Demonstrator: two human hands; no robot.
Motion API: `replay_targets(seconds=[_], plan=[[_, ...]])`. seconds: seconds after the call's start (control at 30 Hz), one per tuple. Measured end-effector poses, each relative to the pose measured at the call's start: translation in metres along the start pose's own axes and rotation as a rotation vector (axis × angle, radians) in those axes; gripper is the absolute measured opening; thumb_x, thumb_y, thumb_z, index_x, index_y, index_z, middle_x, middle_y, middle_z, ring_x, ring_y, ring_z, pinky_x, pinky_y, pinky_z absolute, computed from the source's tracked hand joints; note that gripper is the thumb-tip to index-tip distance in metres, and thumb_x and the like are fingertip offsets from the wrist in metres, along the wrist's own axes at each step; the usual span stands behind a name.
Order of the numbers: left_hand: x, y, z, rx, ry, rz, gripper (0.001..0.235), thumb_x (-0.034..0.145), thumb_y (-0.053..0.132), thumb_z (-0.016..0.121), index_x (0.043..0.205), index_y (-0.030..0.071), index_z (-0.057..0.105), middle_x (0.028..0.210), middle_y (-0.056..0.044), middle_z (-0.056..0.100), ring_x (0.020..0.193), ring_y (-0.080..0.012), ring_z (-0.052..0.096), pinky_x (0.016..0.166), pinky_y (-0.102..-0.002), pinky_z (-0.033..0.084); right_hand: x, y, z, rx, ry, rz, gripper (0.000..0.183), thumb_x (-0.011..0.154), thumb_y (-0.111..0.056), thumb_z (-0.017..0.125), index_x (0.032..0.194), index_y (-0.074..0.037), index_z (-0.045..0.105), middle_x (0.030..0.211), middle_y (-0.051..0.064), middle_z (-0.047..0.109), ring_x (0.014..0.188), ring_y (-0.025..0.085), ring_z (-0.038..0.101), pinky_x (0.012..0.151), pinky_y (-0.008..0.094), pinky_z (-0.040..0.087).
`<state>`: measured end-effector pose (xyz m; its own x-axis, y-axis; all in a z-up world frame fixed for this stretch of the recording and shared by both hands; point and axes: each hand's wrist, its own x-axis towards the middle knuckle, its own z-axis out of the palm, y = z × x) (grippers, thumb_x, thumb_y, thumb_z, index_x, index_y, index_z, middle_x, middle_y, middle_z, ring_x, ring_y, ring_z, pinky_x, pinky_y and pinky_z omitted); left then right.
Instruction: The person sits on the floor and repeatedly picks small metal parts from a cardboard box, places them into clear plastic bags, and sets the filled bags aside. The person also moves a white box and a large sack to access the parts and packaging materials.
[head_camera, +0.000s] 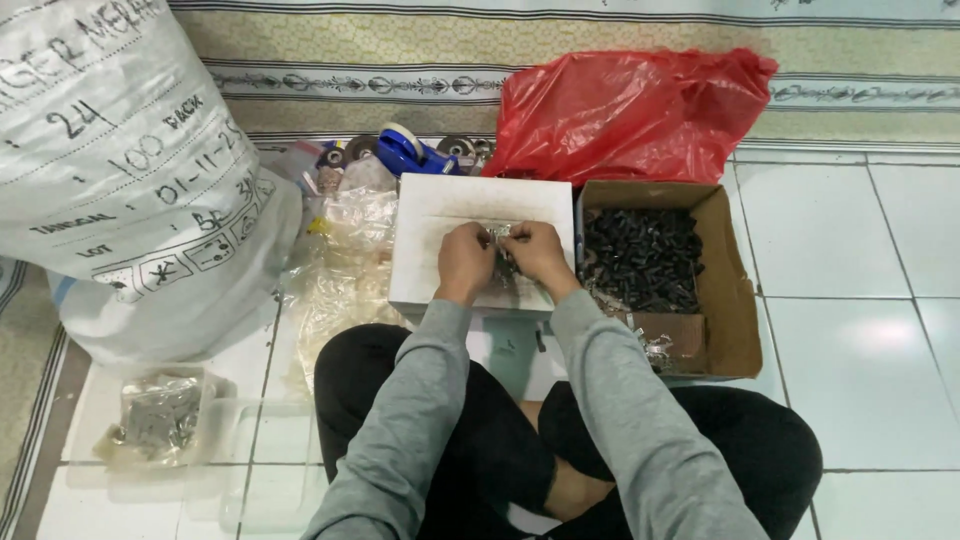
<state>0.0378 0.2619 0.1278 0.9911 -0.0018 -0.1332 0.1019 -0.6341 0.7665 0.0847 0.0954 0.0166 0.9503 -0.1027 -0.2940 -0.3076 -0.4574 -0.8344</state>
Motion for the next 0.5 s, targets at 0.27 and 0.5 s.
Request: replay_targets(seconds=[0.27,0.5], plan=[[0.003,-0.021,0.015,0.125,0.147,0.035,0.017,0.089,0.010,0.070,0.098,-0.002,0.077,0.086,-0.021,0.074,0.087,-0.0378,0.075,0.076,-0.045,0.061,-0.038,-0.037,-0.007,-0.109,0.110,-0.090,0.028,0.090,-0.020,0.076,0.115,-0.007,0.076,0.094,0.011,0.078,0.084,0.024,0.077,0.071,0.035,0.060],[0.003,-0.027,0.018,0.174,0.231,0.086,0.024,0.094,0.005,0.059,0.107,-0.008,0.075,0.098,-0.025,0.067,0.096,-0.0432,0.070,0.084,-0.047,0.059,-0.061,-0.039,-0.025,0.355,0.201,0.002,0.040,0.104,-0.039,0.060,0.116,-0.003,0.075,0.102,0.017,0.075,0.086,0.023,0.073,0.076,0.039,0.060]])
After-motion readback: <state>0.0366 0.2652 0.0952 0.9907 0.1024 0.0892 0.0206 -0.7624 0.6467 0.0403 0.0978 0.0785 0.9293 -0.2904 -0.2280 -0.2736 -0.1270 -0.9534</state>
